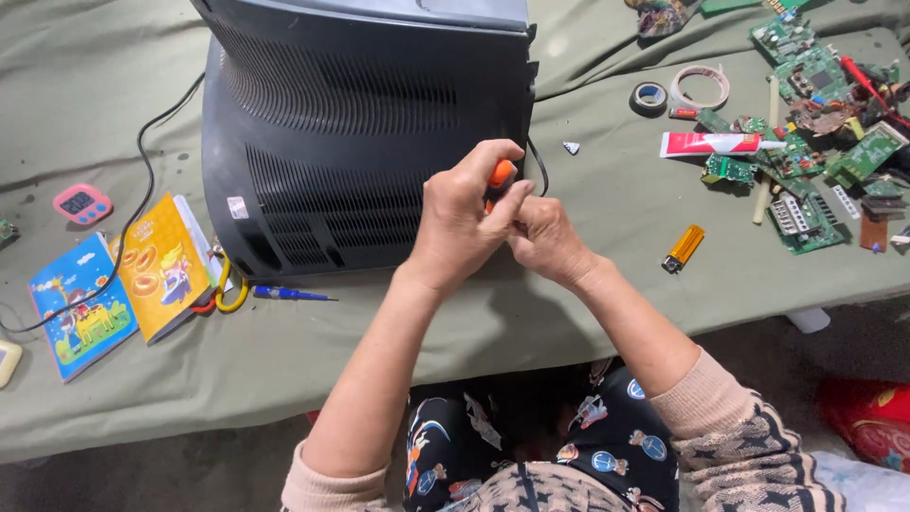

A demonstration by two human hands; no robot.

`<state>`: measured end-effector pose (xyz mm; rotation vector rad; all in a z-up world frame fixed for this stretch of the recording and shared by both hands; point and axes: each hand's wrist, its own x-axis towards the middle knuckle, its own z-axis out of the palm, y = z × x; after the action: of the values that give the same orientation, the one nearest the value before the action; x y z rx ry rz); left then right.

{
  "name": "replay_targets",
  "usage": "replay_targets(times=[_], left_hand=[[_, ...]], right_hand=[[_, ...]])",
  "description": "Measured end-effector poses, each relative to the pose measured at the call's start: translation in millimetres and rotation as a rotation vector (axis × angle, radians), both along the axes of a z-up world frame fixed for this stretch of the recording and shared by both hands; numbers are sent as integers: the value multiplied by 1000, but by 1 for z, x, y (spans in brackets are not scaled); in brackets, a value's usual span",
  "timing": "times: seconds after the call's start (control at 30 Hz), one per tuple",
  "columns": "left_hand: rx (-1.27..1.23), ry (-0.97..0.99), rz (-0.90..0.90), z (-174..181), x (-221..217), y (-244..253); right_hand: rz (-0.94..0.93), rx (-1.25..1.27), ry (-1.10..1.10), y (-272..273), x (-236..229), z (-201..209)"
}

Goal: The person uses a screwdriver to remove screws from the back casing of a CRT television. They briefly move a power strip aside to access the device, then continue unscrewing and prying the casing to open it.

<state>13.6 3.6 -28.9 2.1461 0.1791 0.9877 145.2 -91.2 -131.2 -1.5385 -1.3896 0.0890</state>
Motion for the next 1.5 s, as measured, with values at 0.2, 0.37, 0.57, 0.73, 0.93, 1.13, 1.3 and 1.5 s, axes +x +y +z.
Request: replay_targets(times=[0.2,0.37,0.57,0.73,0.93,1.13,1.3,1.5], left_hand=[[340,-17,330,-10,17,-14],[212,20,122,7,3,-19],[133,13,106,0,-4,0],[323,-40,343,-9,6,-3],[410,22,410,-5,10,-14],[136,8,254,-12,-11,-21],[283,228,319,-93,-39,-34],[672,681,457,-162,-25,-51]], right_hand=[[-46,6,-27,-8,-5,17],[-32,15,2,-13,-9,21],[51,-24,19,-6,-6,35],[71,-126,4,-8,-13,53],[-21,-94,53,-14,-12,47],[-69,-4,47,-31,-1,34],[-189,76,149,-58,8,11],[-316,-16,232,-83,-6,-2]])
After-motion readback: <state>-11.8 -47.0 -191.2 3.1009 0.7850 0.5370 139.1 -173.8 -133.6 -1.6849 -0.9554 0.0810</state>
